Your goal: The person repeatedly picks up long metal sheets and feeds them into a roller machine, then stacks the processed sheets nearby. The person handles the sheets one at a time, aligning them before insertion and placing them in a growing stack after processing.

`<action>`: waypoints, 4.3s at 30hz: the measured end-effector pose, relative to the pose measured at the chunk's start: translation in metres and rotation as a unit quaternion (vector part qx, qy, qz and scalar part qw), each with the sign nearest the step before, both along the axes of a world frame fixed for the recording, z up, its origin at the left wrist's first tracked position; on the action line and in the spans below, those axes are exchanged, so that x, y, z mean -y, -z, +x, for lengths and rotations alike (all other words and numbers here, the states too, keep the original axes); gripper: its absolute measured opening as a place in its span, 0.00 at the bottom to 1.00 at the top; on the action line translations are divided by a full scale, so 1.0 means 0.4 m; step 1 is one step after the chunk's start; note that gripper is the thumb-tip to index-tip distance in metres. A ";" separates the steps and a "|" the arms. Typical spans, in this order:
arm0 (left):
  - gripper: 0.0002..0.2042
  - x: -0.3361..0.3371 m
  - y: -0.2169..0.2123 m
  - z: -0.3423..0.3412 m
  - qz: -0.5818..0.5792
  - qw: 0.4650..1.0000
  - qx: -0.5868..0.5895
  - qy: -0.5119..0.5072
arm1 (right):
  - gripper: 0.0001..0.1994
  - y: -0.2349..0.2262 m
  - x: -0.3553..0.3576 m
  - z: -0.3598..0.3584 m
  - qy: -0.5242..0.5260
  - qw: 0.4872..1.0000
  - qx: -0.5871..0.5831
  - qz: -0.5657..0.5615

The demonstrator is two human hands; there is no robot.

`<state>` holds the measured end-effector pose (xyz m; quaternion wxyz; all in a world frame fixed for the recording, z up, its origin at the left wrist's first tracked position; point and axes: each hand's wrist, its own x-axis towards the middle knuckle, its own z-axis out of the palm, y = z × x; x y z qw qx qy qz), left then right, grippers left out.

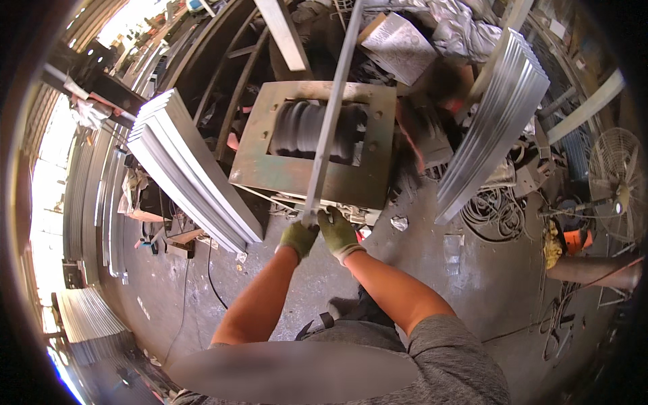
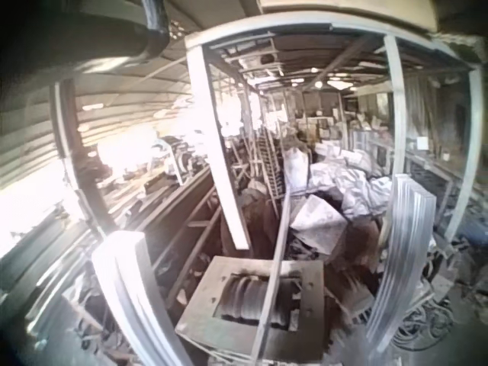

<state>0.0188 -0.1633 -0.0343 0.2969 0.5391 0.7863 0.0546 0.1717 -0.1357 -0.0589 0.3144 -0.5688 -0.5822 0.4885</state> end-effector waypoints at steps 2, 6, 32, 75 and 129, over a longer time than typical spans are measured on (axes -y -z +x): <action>0.29 -0.108 0.031 -0.009 -0.040 0.999 0.004 -0.004 | 0.30 0.061 0.027 0.079 -0.043 0.999 0.019 -0.022; 0.23 -0.294 0.052 -0.014 -0.023 0.992 -0.058 0.111 | 0.24 0.202 0.104 0.262 -0.036 0.992 0.089 -0.087; 0.28 0.023 -0.007 0.032 -0.099 0.994 -0.012 0.038 | 0.26 0.138 -0.051 0.455 0.182 0.977 0.096 0.057; 0.24 1.507 0.189 -0.019 -0.201 0.934 0.158 -0.247 | 0.16 -0.030 0.417 -0.043 -0.410 0.805 0.144 0.403; 0.34 1.286 0.177 -0.114 0.021 0.927 0.214 -0.307 | 0.20 0.020 0.278 -0.278 -0.298 0.776 0.327 0.449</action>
